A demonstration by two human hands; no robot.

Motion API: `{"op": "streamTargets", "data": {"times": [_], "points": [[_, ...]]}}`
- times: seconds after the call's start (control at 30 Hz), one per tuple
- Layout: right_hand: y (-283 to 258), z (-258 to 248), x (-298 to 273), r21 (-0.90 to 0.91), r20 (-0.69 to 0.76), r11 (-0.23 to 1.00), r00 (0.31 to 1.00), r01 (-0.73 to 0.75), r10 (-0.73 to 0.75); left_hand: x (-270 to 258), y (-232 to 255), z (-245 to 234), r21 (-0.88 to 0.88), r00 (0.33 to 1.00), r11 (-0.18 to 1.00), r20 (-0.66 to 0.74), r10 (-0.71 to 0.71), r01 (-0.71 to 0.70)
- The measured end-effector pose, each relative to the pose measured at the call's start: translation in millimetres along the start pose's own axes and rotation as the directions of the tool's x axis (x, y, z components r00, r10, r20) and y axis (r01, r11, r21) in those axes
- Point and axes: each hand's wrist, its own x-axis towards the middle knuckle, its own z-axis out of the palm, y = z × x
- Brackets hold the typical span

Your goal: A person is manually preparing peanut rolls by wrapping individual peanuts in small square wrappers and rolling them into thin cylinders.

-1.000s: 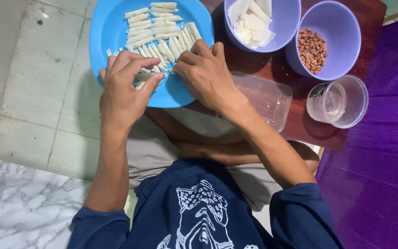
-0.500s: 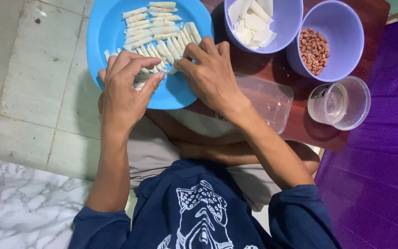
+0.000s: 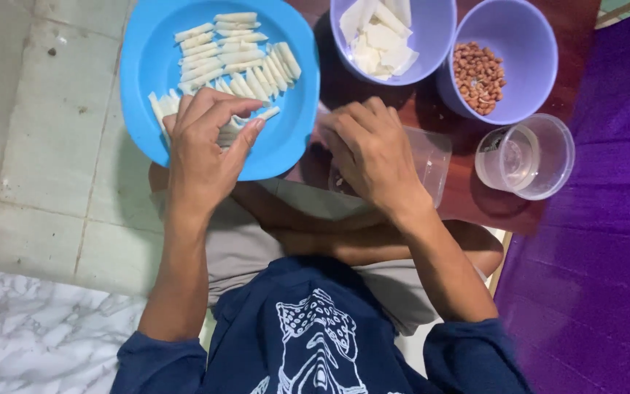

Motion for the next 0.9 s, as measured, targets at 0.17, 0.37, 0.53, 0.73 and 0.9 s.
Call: {"op": "streamTargets", "data": {"times": [0.17, 0.37, 0.53, 0.73, 0.9], "points": [[25, -33, -2, -0.002, -0.116, 0.999, 0.992, -0.042, 0.041, 20, 18, 21, -0.079, 0.995, 0.992, -0.007, 0.103, -0.103], [62, -70, 38, -0.081, -0.053, 0.985, 0.988, -0.151, 0.147, 50, 61, 41, -0.179, 0.979, 0.963, -0.075, 0.19, -0.201], [97, -41, 62, -0.169, 0.225, 0.931, 0.907, -0.323, 0.355, 58, 72, 54, -0.297, 0.99, 0.946, -0.085, 0.111, -0.131], [125, -11, 63, -0.271, 0.321, 0.931, 0.889, -0.243, 0.325, 60, 69, 57, -0.285, 0.996, 0.955, -0.058, 0.064, -0.078], [114, -42, 70, -0.01, 0.312, 0.97, 0.921, -0.242, 0.233, 60, 66, 53, -0.305, 0.998, 0.95, -0.041, 0.054, -0.064]]}}
